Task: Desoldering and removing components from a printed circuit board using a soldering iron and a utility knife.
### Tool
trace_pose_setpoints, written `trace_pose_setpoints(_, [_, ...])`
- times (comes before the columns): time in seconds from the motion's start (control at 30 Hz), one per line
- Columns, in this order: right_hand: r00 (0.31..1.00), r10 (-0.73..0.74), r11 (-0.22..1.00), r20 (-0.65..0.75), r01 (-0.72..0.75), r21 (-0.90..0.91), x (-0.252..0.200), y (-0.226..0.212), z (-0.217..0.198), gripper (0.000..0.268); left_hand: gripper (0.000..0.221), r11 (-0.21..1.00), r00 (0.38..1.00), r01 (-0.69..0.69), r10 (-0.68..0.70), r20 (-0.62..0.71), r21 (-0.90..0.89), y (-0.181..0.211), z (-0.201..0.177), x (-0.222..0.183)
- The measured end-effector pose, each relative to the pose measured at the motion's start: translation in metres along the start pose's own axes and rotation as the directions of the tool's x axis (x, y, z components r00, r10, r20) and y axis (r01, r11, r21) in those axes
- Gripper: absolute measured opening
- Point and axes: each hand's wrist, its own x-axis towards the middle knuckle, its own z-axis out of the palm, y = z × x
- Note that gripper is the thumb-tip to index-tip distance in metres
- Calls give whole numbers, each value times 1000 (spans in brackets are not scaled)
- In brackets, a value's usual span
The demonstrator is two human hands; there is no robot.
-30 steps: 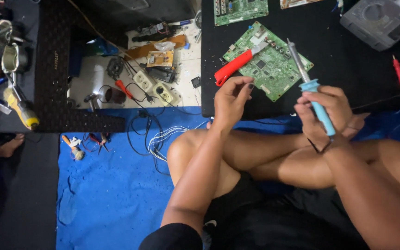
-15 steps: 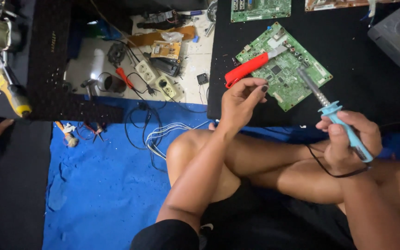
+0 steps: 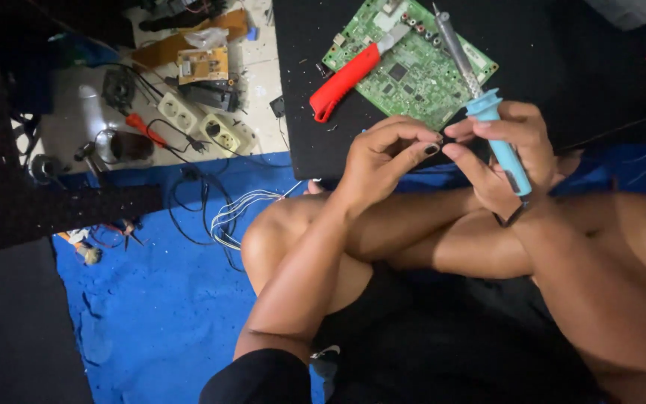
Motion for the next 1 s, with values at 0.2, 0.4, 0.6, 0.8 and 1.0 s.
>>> trace_pose_setpoints(0.2, [1000, -16, 1000, 14, 16, -24, 1, -2, -2, 54, 15, 999, 1000, -13, 13, 18, 30, 0, 2, 1])
trace_pose_setpoints(0.4, [995, -61, 994, 78, 68, -90, 3, -1, -6, 55, 14, 999, 1000, -25, 24, 10, 48, -1, 2, 0])
trace_pose_setpoints(0.6, [994, -78, 983, 73, 89, -159, 6, -6, -7, 50, 12, 994, 1000, 13, -13, 3, 112, 10, 2, 2])
trace_pose_setpoints(0.8, [989, -111, 976, 99, 128, -178, 10, -6, -8, 50, 14, 958, 994, -106, 91, 66, 265, 21, 1, 5])
trace_pose_setpoints(1.0, [992, -92, 982, 91, 106, -159, 7, -6, -6, 51, 17, 914, 985, -175, 165, 57, 365, 21, 3, 3])
